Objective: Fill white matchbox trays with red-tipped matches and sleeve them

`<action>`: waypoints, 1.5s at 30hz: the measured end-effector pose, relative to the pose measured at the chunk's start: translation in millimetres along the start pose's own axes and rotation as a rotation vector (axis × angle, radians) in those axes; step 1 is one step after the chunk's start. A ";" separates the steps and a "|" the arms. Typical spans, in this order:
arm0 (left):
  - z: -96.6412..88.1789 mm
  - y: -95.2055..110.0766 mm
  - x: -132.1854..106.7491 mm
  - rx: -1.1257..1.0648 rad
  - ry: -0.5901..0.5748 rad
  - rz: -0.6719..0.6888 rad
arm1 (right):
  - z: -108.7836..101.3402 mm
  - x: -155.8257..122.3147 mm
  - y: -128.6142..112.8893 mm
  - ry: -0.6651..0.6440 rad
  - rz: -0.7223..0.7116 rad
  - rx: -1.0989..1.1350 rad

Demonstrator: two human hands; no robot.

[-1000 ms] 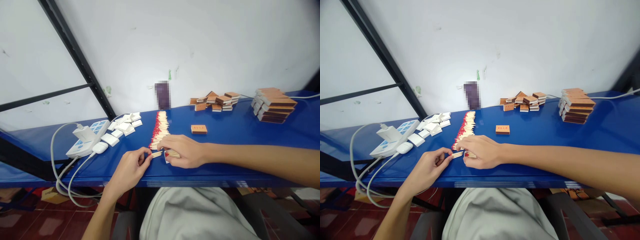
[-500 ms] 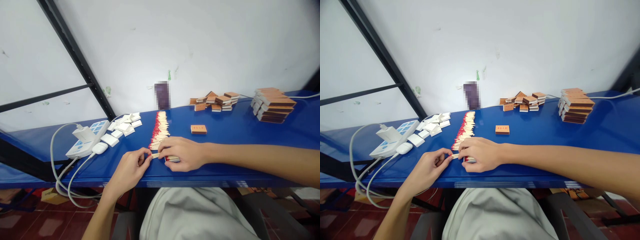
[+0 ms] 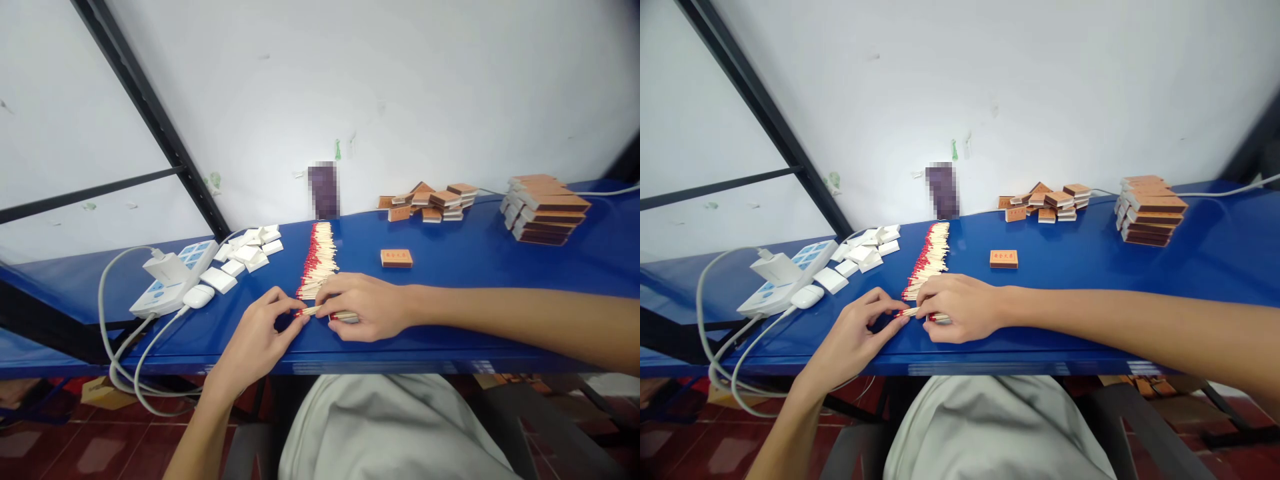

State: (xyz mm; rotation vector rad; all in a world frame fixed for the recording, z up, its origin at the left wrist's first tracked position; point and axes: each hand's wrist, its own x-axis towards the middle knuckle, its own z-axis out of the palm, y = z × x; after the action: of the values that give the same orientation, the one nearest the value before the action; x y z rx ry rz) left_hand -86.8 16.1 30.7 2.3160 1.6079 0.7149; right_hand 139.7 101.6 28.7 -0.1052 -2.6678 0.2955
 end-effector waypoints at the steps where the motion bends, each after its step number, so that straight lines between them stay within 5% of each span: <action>1: -0.7 0.2 0.4 -0.006 -0.007 0.008 | -0.1 0.1 -0.1 -0.002 0.001 0.001; 14: -1.4 15.9 10.8 0.278 -0.175 0.101 | 1.3 0.9 2.1 0.029 -0.019 -0.031; 25: 2.3 9.6 4.3 0.079 -0.129 0.066 | -3.0 -0.3 -6.9 0.084 0.097 -0.052; 32: 1.9 9.7 3.2 0.043 -0.123 0.059 | -6.4 0.8 -9.3 -0.009 0.203 -0.087; 45: 1.5 10.0 3.0 0.057 -0.103 0.068 | -3.1 -0.5 -5.3 0.005 0.198 -0.004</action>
State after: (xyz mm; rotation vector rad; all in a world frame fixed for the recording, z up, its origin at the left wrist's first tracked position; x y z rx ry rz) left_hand -77.0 15.3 34.6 2.4158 1.5311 0.5598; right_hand 141.4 97.0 32.4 -0.3725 -2.6566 0.3522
